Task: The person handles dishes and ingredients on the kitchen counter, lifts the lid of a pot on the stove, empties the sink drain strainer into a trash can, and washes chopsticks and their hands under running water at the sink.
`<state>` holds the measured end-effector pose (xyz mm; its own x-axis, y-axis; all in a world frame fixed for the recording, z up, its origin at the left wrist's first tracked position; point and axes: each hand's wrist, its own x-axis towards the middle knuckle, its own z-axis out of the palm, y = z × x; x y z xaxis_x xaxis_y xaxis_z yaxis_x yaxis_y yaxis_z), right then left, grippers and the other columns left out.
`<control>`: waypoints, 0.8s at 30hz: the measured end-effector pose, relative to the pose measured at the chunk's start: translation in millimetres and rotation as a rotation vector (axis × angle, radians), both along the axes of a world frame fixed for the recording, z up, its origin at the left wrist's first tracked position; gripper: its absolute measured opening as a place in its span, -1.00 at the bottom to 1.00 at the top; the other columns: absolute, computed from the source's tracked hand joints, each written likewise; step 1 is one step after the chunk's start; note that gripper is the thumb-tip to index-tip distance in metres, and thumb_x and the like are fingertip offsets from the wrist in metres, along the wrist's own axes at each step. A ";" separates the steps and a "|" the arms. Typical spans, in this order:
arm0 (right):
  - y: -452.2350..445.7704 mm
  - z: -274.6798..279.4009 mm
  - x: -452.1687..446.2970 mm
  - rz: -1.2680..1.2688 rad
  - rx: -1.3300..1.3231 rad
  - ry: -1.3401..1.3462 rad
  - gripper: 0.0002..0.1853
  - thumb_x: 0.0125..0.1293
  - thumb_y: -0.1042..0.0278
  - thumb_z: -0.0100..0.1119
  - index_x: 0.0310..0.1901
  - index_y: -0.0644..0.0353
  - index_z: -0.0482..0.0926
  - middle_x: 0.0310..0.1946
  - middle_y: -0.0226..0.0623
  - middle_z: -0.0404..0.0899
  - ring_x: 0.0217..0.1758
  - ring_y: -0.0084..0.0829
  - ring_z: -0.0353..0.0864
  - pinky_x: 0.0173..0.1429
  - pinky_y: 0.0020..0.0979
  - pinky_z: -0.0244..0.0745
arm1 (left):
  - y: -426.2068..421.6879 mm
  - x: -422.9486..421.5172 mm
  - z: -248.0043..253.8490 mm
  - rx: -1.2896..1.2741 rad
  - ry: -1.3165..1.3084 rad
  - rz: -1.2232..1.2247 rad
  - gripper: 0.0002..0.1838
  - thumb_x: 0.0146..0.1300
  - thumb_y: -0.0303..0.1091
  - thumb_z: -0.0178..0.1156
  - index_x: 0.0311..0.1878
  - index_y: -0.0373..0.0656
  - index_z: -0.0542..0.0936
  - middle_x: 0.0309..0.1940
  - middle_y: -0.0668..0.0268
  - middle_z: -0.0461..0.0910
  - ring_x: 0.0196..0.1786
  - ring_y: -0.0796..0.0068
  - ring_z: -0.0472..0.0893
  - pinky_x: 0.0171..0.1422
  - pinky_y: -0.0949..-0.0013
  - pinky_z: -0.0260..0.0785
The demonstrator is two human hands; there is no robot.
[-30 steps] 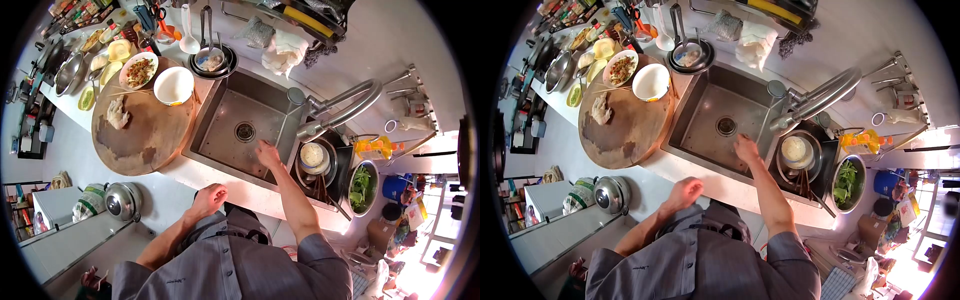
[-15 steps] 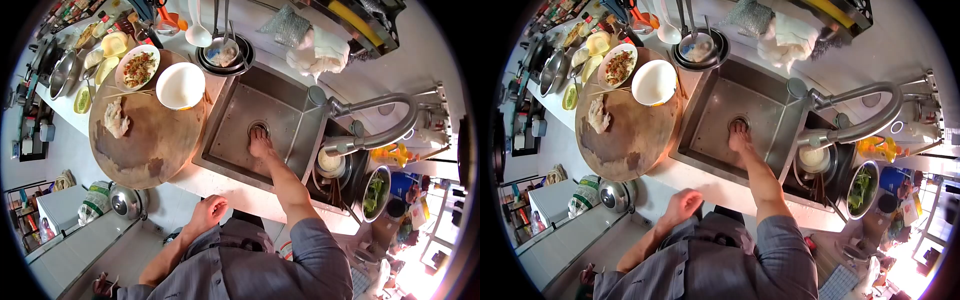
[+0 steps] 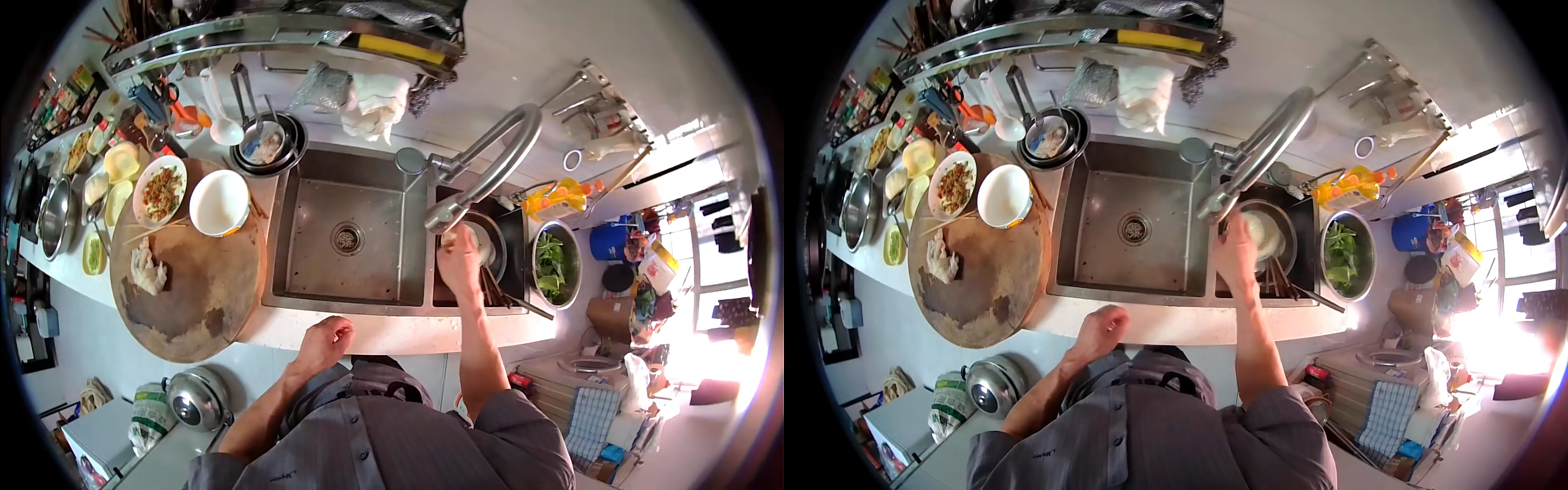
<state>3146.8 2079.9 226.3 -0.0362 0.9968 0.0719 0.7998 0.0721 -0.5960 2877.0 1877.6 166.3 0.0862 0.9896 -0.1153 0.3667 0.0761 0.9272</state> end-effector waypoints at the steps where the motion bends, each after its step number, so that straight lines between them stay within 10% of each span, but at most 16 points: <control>1: -2.0 25.1 -2.1 -0.005 0.130 -0.060 -0.31 0.19 0.67 0.10 0.42 0.19 0.31 0.11 -0.01 0.60 0.02 -0.04 0.67 0.09 -0.12 0.60 | 2.7 2.8 3.7 0.005 0.005 -0.010 -0.87 0.31 -0.39 0.30 -0.14 -0.22 0.64 -0.25 0.16 0.71 -0.23 0.23 0.73 -0.14 0.27 0.59; 4: -0.1 94.0 -29.6 0.074 0.285 -0.090 -0.37 0.17 0.68 0.08 0.34 0.31 0.30 0.05 0.03 0.59 0.07 0.11 0.60 0.14 0.01 0.55 | 7.1 16.5 16.5 -0.035 0.013 -0.056 -0.88 0.32 -0.39 0.28 -0.16 -0.21 0.63 -0.26 0.17 0.71 -0.25 0.23 0.72 -0.17 0.27 0.56; 13: 63.6 43.5 -41.6 0.101 0.181 -0.142 -0.62 0.32 0.58 0.04 0.17 0.42 0.36 0.00 0.18 0.61 -0.04 0.07 0.70 -0.04 0.05 0.64 | 13.8 37.9 33.2 -0.098 0.055 -0.075 -0.85 0.36 -0.34 0.27 -0.13 -0.21 0.66 -0.25 0.16 0.72 -0.24 0.26 0.73 -0.13 0.28 0.58; 16: 109.4 -20.4 -6.6 0.079 0.055 -0.557 -0.64 0.51 0.16 -0.13 -0.15 0.28 0.59 -0.40 -0.06 0.72 -0.26 0.05 0.77 -0.18 0.00 0.67 | 10.9 35.0 30.9 -0.095 0.071 -0.027 -0.86 0.36 -0.35 0.27 -0.13 -0.20 0.66 -0.25 0.16 0.72 -0.24 0.24 0.73 -0.13 0.27 0.58; 20: 154.4 -26.7 -9.0 0.027 -0.183 -0.524 -0.43 0.53 -0.18 -0.14 -0.01 0.18 0.67 -0.13 0.06 0.76 0.03 0.01 0.76 0.11 -0.01 0.65 | 8.6 34.3 21.9 0.037 0.086 0.029 -0.90 0.31 -0.42 0.31 -0.18 -0.21 0.63 -0.33 0.17 0.69 -0.29 0.22 0.71 -0.22 0.26 0.56; 24: 178.3 -46.5 -18.8 0.097 -0.137 -0.515 -0.58 0.46 0.13 -0.11 -0.01 0.19 0.70 -0.07 0.02 0.76 0.12 0.00 0.73 0.21 -0.08 0.61 | 5.1 33.8 14.8 0.033 0.069 0.044 -0.90 0.32 -0.43 0.30 -0.18 -0.22 0.62 -0.31 0.17 0.69 -0.31 0.24 0.71 -0.21 0.27 0.58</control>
